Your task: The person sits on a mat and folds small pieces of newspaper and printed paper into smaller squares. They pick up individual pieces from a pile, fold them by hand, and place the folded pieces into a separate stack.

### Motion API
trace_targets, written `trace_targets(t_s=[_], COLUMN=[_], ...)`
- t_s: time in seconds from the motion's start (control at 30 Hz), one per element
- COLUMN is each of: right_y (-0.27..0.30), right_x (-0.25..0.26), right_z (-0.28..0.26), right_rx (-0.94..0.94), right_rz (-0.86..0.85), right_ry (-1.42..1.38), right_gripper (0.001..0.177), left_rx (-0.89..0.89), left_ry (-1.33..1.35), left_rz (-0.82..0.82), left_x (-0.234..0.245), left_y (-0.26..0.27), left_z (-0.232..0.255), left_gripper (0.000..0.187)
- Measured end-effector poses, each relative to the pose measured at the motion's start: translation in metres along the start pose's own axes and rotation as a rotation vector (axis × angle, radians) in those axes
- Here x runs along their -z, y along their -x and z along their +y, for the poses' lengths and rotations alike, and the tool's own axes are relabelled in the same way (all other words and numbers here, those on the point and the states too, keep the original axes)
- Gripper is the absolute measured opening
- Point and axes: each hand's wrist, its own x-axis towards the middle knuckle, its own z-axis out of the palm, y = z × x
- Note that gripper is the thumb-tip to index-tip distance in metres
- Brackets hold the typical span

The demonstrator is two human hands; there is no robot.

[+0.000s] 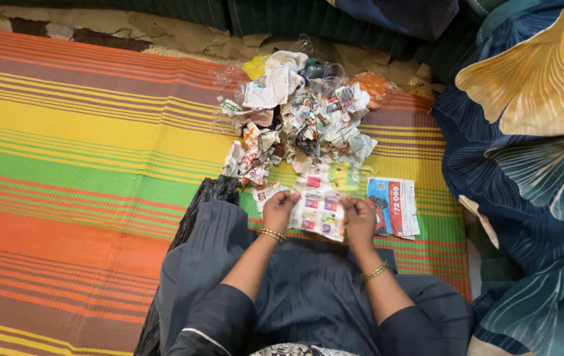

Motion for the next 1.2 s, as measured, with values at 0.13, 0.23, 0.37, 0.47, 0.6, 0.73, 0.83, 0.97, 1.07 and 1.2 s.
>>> trace_targets(t_s=[0.13,0.23,0.37,0.47,0.6,0.73,0.83,0.97,1.07,1.2], right_y=[-0.008,-0.010,-0.005,0.004,0.005,-0.013,-0.033,-0.055,-0.066,-0.081], right_x=[0.009,0.011,0.004,-0.005,-0.005,0.009,0.037,0.123,0.173,0.186], right_z=[-0.005,-0.005,-0.011,-0.014,-0.001,0.015,0.008,-0.026,-0.035,-0.014], right_rx=[-0.026,0.049,-0.043,-0.228,-0.294,-0.072,0.064,0.096,0.033,-0.206], right_rz=[0.068,-0.092,-0.359,-0.504,-0.544,-0.399,-0.333,-0.105,-0.067,-0.016], right_ry=[-0.134,-0.127,-0.038,-0.090,-0.163,-0.102,0.043,0.080,0.145,0.202], right_gripper=[0.025,0.037,0.060,0.058,0.038,0.016,0.009,0.009,0.012,0.014], left_rx=[-0.022,-0.030,-0.056,-0.067,-0.104,-0.182,-0.139,-0.127,-0.118,-0.120], left_ry=[-0.010,0.088,0.109,0.126,0.170,0.199,0.077,0.103,0.122,0.102], left_rz=[0.075,0.048,0.040,0.022,-0.010,0.034,0.016,0.042,0.045,0.046], left_x=[0.008,0.010,0.009,0.009,0.007,0.003,0.002,0.004,0.005,0.006], left_y=[-0.010,-0.010,-0.009,-0.010,-0.010,-0.003,0.005,0.011,0.012,0.013], left_z=[-0.001,-0.001,0.000,0.000,0.001,0.010,0.024,0.040,0.046,0.047], left_gripper=[0.025,0.022,0.023,0.023,0.021,0.017,0.017,0.019,0.021,0.023])
